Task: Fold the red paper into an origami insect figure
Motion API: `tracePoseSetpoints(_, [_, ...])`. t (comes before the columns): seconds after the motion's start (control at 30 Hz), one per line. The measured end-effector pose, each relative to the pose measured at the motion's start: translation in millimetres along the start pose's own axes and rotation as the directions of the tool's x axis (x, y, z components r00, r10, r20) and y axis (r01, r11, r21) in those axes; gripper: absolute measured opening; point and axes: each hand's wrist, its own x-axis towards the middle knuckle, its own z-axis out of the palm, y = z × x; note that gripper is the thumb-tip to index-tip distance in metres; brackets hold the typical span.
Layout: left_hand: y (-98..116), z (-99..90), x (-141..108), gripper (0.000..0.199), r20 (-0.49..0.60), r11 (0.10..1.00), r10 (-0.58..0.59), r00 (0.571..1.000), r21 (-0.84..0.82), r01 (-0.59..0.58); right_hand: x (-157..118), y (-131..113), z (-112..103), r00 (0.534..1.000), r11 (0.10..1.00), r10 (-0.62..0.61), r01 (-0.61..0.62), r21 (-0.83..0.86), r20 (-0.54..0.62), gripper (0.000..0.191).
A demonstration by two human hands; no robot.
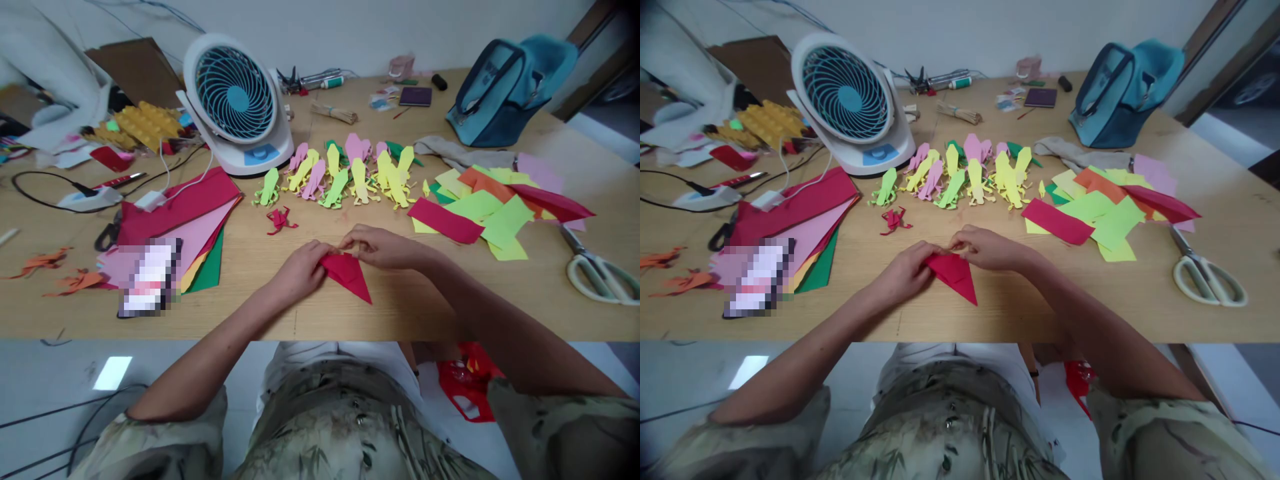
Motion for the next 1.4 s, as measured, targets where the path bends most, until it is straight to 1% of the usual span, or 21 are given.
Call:
tracePoseSetpoints(0.1, [-5.1, 1.7, -1.3, 0.033, -0.064, 0.994, 0.03, 0.997, -0.104, -0.037, 5.6, 0.5, -4.8, 0.988, 0.994, -0.013, -0.003, 0.107, 0.152, 0.026])
tracePoseSetpoints(0.17, [-7.3, 2.6, -2.6, 0.031, -0.097, 0.987, 0.062, 0.993, -0.143, -0.075, 5.5, 0.9, -7.0, 0.981, 0.985, -0.018, -0.016, 0.169, 0.196, 0.019])
tracePoseSetpoints(0.23, [-7.9, 2.6, -3.0, 0.029, -0.122, 0.98, 0.099, 0.988, -0.158, -0.118, 5.1, 2.7, -8.1, 0.979, 0.973, -0.036, -0.012, 0.231, 0.201, 0.015])
tracePoseSetpoints(0.33, [-6.9, 1.8, -2.7, 0.031, -0.138, 0.974, 0.121, 0.983, -0.172, -0.144, 5.7, 6.1, -7.4, 0.97, 0.944, -0.045, -0.036, 0.327, 0.238, 0.023])
tracePoseSetpoints(0.4, [-6.0, 1.3, -2.7, 0.035, -0.132, 0.968, 0.127, 0.983, -0.199, -0.152, 6.4, 7.4, -6.2, 0.961, 0.932, -0.054, -0.049, 0.359, 0.272, 0.027])
tracePoseSetpoints(0.53, [-5.9, 0.7, -3.7, 0.039, -0.107, 0.944, 0.149, 0.983, -0.28, -0.174, 5.3, 7.2, -4.2, 0.965, 0.926, -0.096, -0.004, 0.377, 0.245, 0.017])
tracePoseSetpoints(0.57, [-6.1, 0.4, -3.9, 0.039, -0.109, 0.941, 0.145, 0.983, -0.292, -0.171, 4.1, 6.9, -3.9, 0.964, 0.918, -0.085, -0.022, 0.396, 0.251, 0.016])
tracePoseSetpoints(0.63, [-6.4, -0.8, -4.2, 0.039, -0.122, 0.941, 0.124, 0.985, -0.3, -0.156, 1.0, 6.3, -3.3, 0.951, 0.878, -0.044, -0.109, 0.466, 0.306, 0.017])
tracePoseSetpoints(0.73, [-7.3, -4.8, -4.7, 0.039, -0.13, 0.945, 0.084, 0.988, -0.304, -0.12, -3.8, 5.4, -2.6, 0.914, 0.778, -0.012, -0.246, 0.578, 0.406, 0.023])
tracePoseSetpoints(0.8, [-8.2, -8.9, -5.3, 0.039, -0.12, 0.947, 0.057, 0.991, -0.309, -0.092, -5.6, 5.3, -1.9, 0.908, 0.734, -0.024, -0.268, 0.624, 0.418, 0.025])
tracePoseSetpoints(0.83, [-8.7, -11.2, -5.7, 0.039, -0.108, 0.948, 0.054, 0.993, -0.307, -0.085, -5.9, 5.3, -1.5, 0.911, 0.736, -0.035, -0.254, 0.628, 0.41, 0.026])
tracePoseSetpoints(0.9, [-9.0, -16.3, -6.4, 0.038, -0.087, 0.956, 0.082, 0.993, -0.275, -0.103, -5.7, 5.4, -0.6, 0.923, 0.779, -0.054, -0.2, 0.594, 0.381, 0.025])
tracePoseSetpoints(0.93, [-8.7, -18.7, -6.7, 0.036, -0.084, 0.962, 0.114, 0.99, -0.238, -0.131, -5.4, 5.2, -0.2, 0.929, 0.812, -0.059, -0.168, 0.559, 0.365, 0.023])
tracePoseSetpoints(1.0, [-6.7, -22.2, -7.1, 0.028, -0.089, 0.971, 0.19, 0.978, -0.13, -0.201, -5.1, 3.9, 0.3, 0.937, 0.859, -0.056, -0.131, 0.495, 0.345, 0.017])
tracePoseSetpoints(1.03, [-5.2, -22.9, -7.2, 0.024, -0.088, 0.97, 0.226, 0.97, -0.073, -0.232, -5.1, 2.6, 0.4, 0.938, 0.867, -0.052, -0.127, 0.482, 0.341, 0.015])
tracePoseSetpoints(1.1, [-1.8, -21.5, -7.1, 0.023, -0.063, 0.96, 0.279, 0.958, 0.026, -0.278, -5.5, -0.7, 0.0, 0.939, 0.865, -0.043, -0.136, 0.483, 0.342, 0.014])
tracePoseSetpoints(1.17, [1.0, -16.8, -6.6, 0.028, -0.005, 0.946, 0.312, 0.95, 0.099, -0.31, -6.0, -3.7, -0.7, 0.937, 0.859, -0.039, -0.147, 0.49, 0.348, 0.013])
tracePoseSetpoints(1.23, [2.2, -10.6, -5.7, 0.028, 0.059, 0.931, 0.327, 0.943, 0.149, -0.332, -6.2, -4.8, -1.0, 0.938, 0.857, -0.041, -0.144, 0.495, 0.343, 0.013])
tracePoseSetpoints(1.3, [2.0, -4.8, -4.7, 0.027, 0.108, 0.924, 0.332, 0.937, 0.164, -0.346, -6.2, -3.6, -0.8, 0.942, 0.85, -0.041, -0.143, 0.507, 0.334, 0.015])
tracePoseSetpoints(1.4, [1.4, 0.6, -3.2, 0.03, 0.132, 0.925, 0.328, 0.936, 0.156, -0.346, -6.1, 1.0, -0.5, 0.944, 0.843, -0.02, -0.161, 0.513, 0.33, 0.016])
